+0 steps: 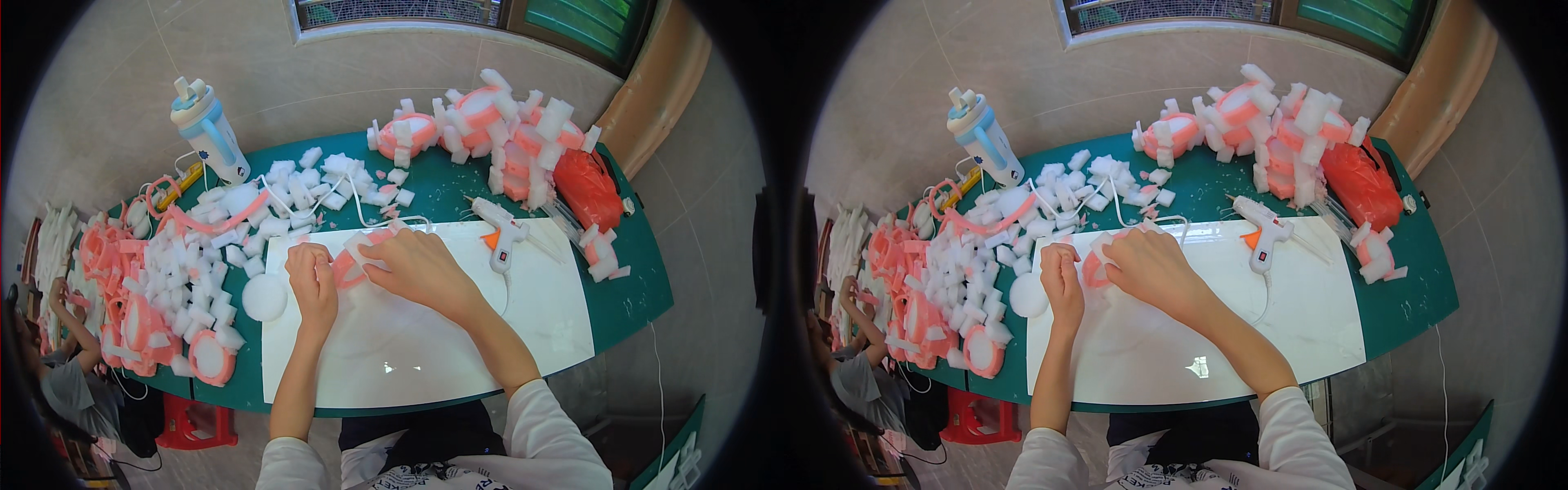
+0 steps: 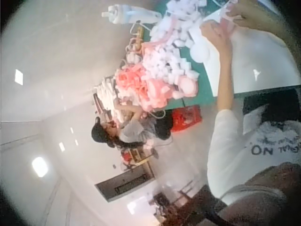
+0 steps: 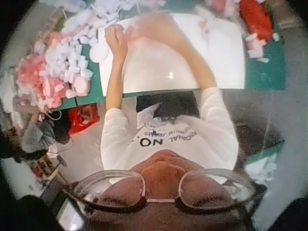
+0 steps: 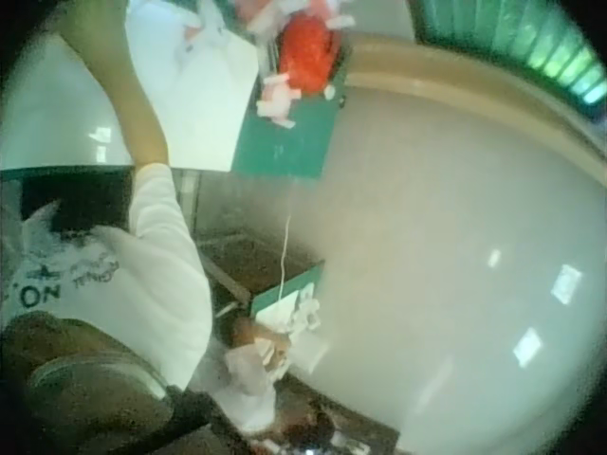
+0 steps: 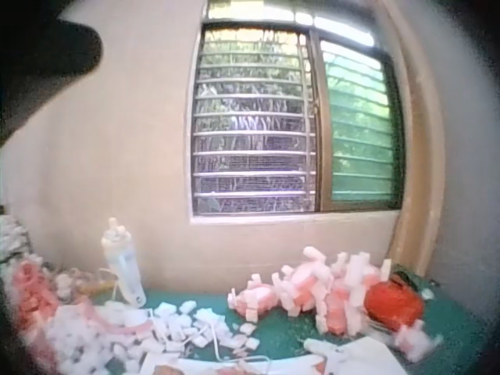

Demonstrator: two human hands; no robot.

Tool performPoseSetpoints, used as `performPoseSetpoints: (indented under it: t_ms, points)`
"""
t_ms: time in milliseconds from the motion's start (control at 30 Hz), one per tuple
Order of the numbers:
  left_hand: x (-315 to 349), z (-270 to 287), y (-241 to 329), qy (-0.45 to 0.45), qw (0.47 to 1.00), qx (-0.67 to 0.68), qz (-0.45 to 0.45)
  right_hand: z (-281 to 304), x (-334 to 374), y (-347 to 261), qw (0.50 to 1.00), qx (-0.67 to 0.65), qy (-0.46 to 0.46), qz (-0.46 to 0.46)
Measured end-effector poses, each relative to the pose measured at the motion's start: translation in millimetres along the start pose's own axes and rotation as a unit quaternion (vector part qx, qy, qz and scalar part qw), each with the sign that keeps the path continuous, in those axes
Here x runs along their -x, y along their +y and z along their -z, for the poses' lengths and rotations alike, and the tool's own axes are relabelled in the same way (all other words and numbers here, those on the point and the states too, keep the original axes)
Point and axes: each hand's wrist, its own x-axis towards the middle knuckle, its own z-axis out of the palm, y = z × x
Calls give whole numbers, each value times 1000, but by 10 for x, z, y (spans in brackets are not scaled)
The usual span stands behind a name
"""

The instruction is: Assembling and gluing together pink and white foam pieces using a hot glue gun.

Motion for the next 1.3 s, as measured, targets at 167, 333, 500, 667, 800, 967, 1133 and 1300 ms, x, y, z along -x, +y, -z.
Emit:
performPoseSetpoints:
  t_ms: [167,333,500,667,800,967,1133,1300]
  points:
    - [-4,-2,1,-1,1000,-10,-10,22,2,-19,1000,1,4,-13]
    - [-23,-17,36,-25,999,-24,-41,-15,-12,23,1000,-9,21,-13]
    - [-36,-20,45,-49,998,23,17,-46,-11,60,997,-48,58,-4]
    - [-47,2,92,-69,997,24,15,9,-21,5,998,-44,33,-35]
    - [-51,-4,93,-73,997,26,22,-23,-16,38,997,-45,55,-13]
    - [-50,-3,101,-82,996,32,25,11,-14,13,998,-46,31,-38]
    - [-48,1,101,-86,996,27,25,14,-25,15,997,-53,29,-47]
    - [-51,4,102,-89,995,24,22,-2,-25,23,997,-55,40,-46]
